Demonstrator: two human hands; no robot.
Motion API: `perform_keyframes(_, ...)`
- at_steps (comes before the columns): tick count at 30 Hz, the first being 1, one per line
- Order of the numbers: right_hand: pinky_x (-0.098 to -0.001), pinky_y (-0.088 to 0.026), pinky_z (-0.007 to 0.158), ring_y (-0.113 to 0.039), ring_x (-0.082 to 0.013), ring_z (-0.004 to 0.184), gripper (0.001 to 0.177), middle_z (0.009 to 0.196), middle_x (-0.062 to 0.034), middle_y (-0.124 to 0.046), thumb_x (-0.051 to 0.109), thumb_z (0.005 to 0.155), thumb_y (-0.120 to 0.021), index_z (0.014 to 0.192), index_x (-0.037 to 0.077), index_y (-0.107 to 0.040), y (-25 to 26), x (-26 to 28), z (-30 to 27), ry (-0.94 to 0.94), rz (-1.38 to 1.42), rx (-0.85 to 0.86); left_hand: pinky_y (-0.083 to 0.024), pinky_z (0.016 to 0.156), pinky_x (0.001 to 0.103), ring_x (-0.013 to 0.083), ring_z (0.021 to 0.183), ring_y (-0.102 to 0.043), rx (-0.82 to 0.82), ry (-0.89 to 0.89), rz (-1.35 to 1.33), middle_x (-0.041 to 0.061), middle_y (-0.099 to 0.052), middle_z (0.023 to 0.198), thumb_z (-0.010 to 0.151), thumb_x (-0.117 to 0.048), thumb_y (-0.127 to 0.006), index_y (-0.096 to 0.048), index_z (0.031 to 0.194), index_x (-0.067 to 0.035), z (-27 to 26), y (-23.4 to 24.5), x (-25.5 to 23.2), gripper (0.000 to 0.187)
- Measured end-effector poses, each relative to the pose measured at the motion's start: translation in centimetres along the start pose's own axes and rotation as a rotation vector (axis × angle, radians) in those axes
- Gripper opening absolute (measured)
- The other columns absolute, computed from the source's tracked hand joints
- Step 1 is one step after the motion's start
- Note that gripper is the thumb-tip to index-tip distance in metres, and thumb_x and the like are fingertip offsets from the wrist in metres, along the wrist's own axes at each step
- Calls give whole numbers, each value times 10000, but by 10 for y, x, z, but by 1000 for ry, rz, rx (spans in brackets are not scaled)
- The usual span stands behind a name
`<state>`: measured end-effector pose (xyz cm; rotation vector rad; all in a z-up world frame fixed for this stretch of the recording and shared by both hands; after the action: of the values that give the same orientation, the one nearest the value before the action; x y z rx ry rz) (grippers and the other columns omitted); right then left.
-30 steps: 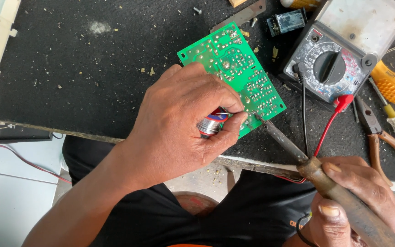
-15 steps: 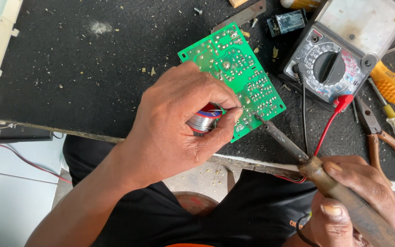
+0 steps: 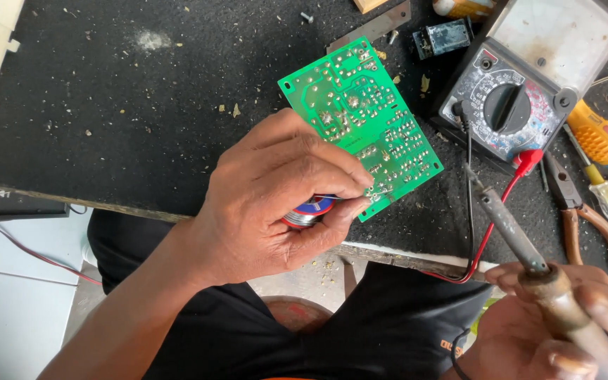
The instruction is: The person uses a soldering iron and solder wire to attach components to a green circuit board. They hold the board with one hand while applying heat and solder with the other, working on various connection points across the board's surface.
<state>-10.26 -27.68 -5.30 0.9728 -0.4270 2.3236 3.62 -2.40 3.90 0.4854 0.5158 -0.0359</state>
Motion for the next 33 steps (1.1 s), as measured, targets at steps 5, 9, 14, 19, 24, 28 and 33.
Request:
perform_keyframes(5,-340,-499,700,-586,-336,786,464,1021,-188,-478,474,1136,-478,1288,35,-485,3,14,-2,99,-135,89,-391,728,360,220,748,-570,6,15,29,33,-747,935,967,25,-702,-585,904,-50,0,0,2,152)
perform_keyframes(9,-362,-697,761,-758,-237,799,441,911,-131,-683,582,1027,-590,1275,218,-623,24,0,4,-39,-96,310,-350,698,361,228,754,-542,6,42,30,15,-739,919,953,14,-715,-591,894,-67,-4,2,4,160)
perform_keyframes(14,-352,-672,726,-742,-297,863,365,984,-123,-640,436,1037,-596,1190,104,-604,9,12,2,18,-116,238,-340,693,372,245,747,-495,31,44,28,24,-697,934,962,24,-707,-573,895,-62,-5,1,7,172)
perform_keyframes(19,-285,-601,786,-725,-251,905,496,987,-85,-666,551,983,-662,1106,72,-631,5,14,1,-47,-167,191,-325,674,368,239,735,-466,41,26,51,21,-672,933,973,18,-716,-557,897,-65,-5,0,5,195)
perform_keyframes(24,-275,-549,741,-677,-227,781,482,948,-185,-655,491,1051,-565,1137,18,-593,-22,28,6,-18,-243,210,-327,688,359,225,748,-478,49,35,56,5,-689,923,976,26,-710,-568,888,-75,-3,0,5,195)
perform_keyframes(28,-288,-593,770,-707,-244,824,442,989,-189,-674,442,996,-602,1142,25,-609,-18,27,4,-85,-225,229,-318,680,364,230,746,-485,49,24,63,7,-686,924,982,20,-705,-570,886,-71,-4,0,5,188)
perform_keyframes(33,-284,-546,784,-685,-227,811,410,965,-183,-681,419,1023,-560,1155,32,-595,-26,31,6,-42,-242,269,-328,690,362,227,745,-468,49,17,71,5,-683,934,977,37,-709,-555,878,-78,-4,-2,5,216)
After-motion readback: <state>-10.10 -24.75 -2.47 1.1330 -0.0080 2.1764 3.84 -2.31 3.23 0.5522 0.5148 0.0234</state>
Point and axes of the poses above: each hand's wrist, its own z-axis towards the middle knuckle, its own y-axis out of the back of the hand, x = y × z, the point moved 7 cm from there along z, towards the middle knuckle
